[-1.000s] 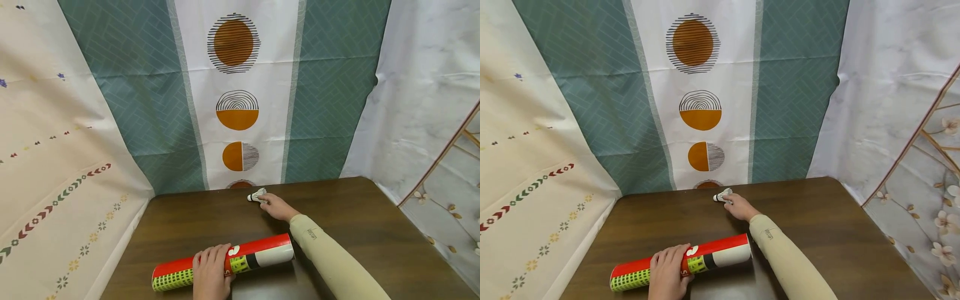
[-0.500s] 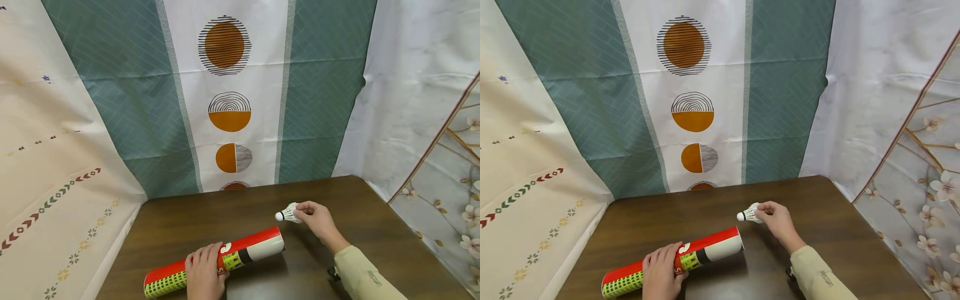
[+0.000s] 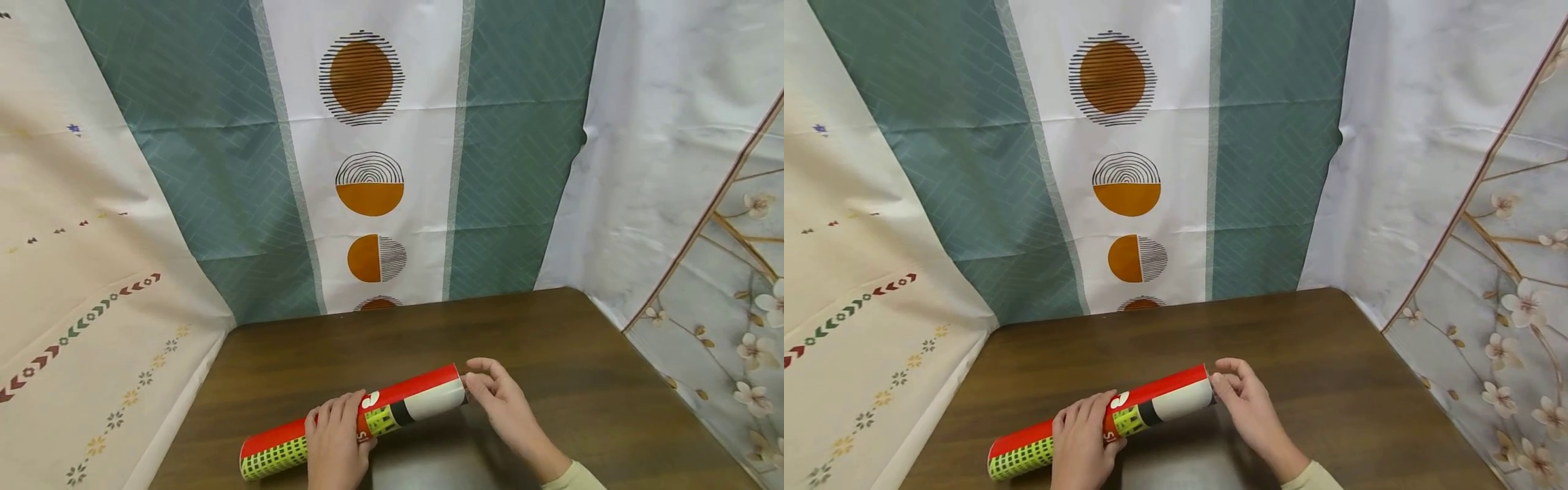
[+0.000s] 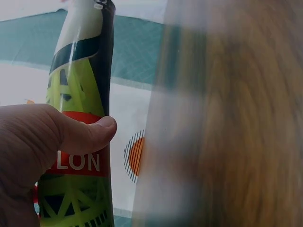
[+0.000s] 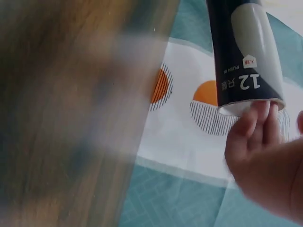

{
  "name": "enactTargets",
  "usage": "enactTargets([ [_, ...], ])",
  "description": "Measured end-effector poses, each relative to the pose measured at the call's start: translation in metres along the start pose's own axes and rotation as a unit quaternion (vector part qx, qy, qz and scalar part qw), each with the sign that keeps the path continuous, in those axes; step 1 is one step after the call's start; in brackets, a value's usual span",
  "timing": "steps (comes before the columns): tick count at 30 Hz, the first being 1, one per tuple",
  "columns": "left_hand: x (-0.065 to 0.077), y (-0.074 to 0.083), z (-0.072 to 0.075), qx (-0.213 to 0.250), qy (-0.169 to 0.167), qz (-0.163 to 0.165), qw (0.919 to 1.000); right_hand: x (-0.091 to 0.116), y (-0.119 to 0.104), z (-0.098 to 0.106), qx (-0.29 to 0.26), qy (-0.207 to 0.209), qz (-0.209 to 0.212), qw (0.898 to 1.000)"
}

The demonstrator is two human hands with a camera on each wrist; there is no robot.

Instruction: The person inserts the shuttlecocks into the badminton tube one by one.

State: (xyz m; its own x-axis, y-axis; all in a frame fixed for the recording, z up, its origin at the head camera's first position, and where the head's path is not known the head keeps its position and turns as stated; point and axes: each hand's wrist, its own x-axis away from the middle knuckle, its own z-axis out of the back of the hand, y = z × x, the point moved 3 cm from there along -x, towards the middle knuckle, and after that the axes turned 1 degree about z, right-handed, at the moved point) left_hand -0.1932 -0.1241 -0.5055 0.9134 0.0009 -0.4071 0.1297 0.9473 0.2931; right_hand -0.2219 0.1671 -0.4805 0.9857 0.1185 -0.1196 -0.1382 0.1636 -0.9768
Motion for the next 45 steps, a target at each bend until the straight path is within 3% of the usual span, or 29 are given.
enactTargets([
  [3,0.0,-0.002,0.0,-0.001,0.0,0.001,1.0,0.003,0.003,-0.005,0.05,0.037,-0.001,0.998],
  [6,-0.001,-0.003,-0.001,-0.001,-0.007,-0.003,1.0,0.004,0.004,-0.009,0.08,0.03,0.011,0.996],
  [12,0.0,-0.011,0.001,0.003,-0.026,-0.026,0.9993,-0.002,0.002,0.0,0.06,0.01,0.001,0.998],
  [19,0.003,-0.046,0.004,-0.032,-0.102,-0.014,0.9942,-0.007,0.005,0.028,0.042,0.031,-0.034,0.998],
  [21,0.002,-0.052,0.003,-0.033,-0.109,-0.014,0.9934,-0.006,0.008,0.029,0.038,0.028,-0.033,0.998],
  [25,0.002,-0.056,0.005,-0.036,-0.106,-0.03,0.9933,-0.005,0.015,0.019,0.014,-0.043,0.014,0.999],
  [28,0.001,-0.058,0.007,-0.035,-0.105,-0.034,0.9932,-0.004,0.016,0.014,-0.004,-0.114,0.049,0.992],
  [30,-0.001,-0.058,0.007,-0.032,-0.098,-0.032,0.9941,-0.006,0.013,0.017,0.007,-0.115,0.053,0.992],
  [33,-0.012,-0.057,0.001,-0.04,-0.076,-0.022,0.996,-0.009,0.009,0.033,0.065,-0.041,0.034,0.996],
  [36,-0.03,-0.061,-0.008,-0.06,-0.057,0.005,0.9966,-0.009,0.012,0.048,0.118,0.034,-0.002,0.992],
  [41,-0.066,-0.072,-0.021,-0.076,-0.067,0.078,0.9918,-0.003,0.024,0.061,0.127,0.035,-0.039,0.99],
  [45,-0.086,-0.073,-0.033,-0.076,-0.087,0.122,0.9858,0.0,0.031,0.066,0.115,0.031,-0.042,0.992],
])
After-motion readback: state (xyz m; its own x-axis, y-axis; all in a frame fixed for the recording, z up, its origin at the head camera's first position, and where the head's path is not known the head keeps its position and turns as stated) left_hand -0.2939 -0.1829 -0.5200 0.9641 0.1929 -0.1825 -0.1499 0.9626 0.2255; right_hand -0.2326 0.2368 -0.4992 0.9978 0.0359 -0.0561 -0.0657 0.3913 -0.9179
